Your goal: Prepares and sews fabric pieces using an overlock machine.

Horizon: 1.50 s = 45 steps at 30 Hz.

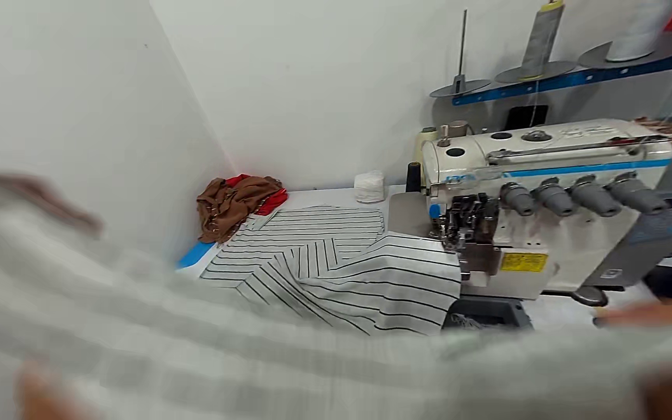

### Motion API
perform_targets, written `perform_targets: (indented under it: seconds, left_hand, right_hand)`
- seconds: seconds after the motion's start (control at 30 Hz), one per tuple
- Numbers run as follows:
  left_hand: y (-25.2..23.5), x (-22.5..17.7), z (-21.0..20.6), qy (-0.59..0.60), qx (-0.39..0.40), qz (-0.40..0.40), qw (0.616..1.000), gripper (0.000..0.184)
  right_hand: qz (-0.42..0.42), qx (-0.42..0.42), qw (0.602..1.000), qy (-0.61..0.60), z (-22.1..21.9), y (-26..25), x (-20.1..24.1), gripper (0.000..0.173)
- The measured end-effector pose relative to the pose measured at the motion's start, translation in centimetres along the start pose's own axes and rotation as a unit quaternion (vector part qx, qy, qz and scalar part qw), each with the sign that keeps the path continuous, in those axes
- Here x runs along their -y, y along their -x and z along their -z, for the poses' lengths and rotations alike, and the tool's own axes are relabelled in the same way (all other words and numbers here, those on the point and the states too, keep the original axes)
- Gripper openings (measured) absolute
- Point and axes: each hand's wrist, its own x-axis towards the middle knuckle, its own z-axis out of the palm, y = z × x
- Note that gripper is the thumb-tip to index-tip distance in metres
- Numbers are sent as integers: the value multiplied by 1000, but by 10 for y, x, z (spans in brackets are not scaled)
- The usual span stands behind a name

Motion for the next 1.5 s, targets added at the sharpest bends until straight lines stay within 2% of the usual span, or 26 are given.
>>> perform_targets:
  seconds: [0.03,0.07,0.1,0.13,0.17,0.23,0.3,0.37,0.4,0.47,0.5,0.57,0.63,0.7,0.77,0.83,0.93,1.07,1.23,1.33,1.5]
  left_hand:
    - [-23,29,-29,-88,-87,-45,991,18]
    - [-47,51,-64,-200,-146,-43,968,20]
    - [-64,69,-91,-292,-121,-10,949,27]
    - [-76,83,-111,-350,-44,40,935,33]
    - [-82,96,-128,-364,32,52,929,36]
    - [-76,93,-169,-296,110,-17,949,36]
    - [-56,60,-215,-119,226,-85,963,52]
    - [-38,27,-252,0,388,-100,916,74]
    - [-32,20,-266,28,445,-95,890,68]
    - [-28,22,-285,76,528,-68,843,32]
    - [-29,25,-289,110,570,-44,813,22]
    - [-32,31,-289,177,624,10,761,20]
    - [-31,35,-288,228,637,41,736,18]
    - [-23,35,-292,194,613,13,766,15]
    - [-14,33,-302,135,578,-43,803,12]
    - [-8,34,-311,116,549,-68,825,12]
    - [-6,36,-317,67,508,-73,856,15]
    - [-5,39,-319,31,498,-71,863,16]
    - [-3,40,-323,25,475,-86,875,17]
    - [-4,41,-324,24,486,-86,869,17]
    - [-12,47,-321,31,496,-69,865,18]
  right_hand:
    - [-37,-42,998,-3,-17,-9,-19,18]
    - [-80,-77,994,-18,-35,-18,-34,17]
    - [-126,-94,987,-36,-49,-26,-47,17]
    - [-158,-96,982,-42,-61,-32,-57,19]
    - [-168,-87,982,-30,-69,-35,-65,20]
    - [-132,-68,989,5,-82,-38,-77,17]
    - [-62,-47,997,30,-91,-36,-82,16]
    - [8,-41,998,39,-97,-35,-78,15]
    - [33,-45,998,41,-98,-35,-74,15]
    - [46,-52,997,28,-91,-31,-68,14]
    - [27,-57,998,13,-85,-26,-70,16]
    - [-51,-73,996,-25,-71,-9,-81,20]
    - [-164,-49,983,-69,-64,14,-95,26]
    - [-254,15,962,-97,-68,31,-104,27]
    - [-288,53,945,-148,-78,36,-107,19]
    - [-284,47,933,-216,-84,35,-110,10]
    - [-286,54,912,-289,-83,33,-112,11]
    - [-298,59,894,-329,-81,33,-113,12]
    - [-279,69,891,-352,-79,36,-119,22]
    - [-276,77,886,-365,-77,33,-117,20]
    - [-313,41,907,-279,-84,30,-111,19]
